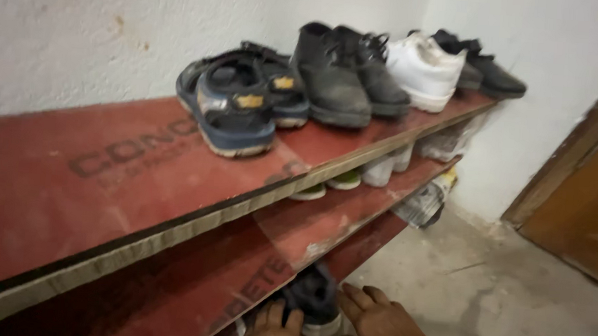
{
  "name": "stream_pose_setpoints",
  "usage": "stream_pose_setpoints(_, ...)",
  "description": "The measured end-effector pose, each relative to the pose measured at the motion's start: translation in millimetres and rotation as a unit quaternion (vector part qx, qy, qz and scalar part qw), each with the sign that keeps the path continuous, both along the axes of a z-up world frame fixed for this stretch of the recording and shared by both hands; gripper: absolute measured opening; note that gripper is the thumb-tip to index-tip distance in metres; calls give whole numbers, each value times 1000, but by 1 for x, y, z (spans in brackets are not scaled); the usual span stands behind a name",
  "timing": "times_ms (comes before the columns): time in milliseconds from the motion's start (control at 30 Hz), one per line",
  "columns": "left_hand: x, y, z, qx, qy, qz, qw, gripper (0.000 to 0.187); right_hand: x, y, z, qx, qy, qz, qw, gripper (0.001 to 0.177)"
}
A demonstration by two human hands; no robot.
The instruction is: The person removes various shoes and sandals from a two-tiered wooden shelf and places them on the floor. The person handles pink flip-flops, purple slides, blue sneakers, black sandals, and black shoes, moving them one by one from the shelf to the floor.
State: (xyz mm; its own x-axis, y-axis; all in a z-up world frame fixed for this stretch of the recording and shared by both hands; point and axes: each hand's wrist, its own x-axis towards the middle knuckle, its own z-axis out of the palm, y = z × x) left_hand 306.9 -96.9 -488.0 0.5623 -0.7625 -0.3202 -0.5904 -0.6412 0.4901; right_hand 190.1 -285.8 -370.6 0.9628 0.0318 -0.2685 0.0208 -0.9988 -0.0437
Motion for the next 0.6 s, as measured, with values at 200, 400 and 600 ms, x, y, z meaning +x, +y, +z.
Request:
stream_pose_setpoints(200,-31,16,42,-63,-97,109,987,30,17,27,-18,10,-5,-18,1000,85)
stream_pose_setpoints(400,-40,24,45,-69,-126,92,985,51,28,43,-35,26,33,-75,996,95)
stream_pose_setpoints(600,-41,23,48,-36,-143,78,986,54,24,49,-38,38,-5,-89,995,90)
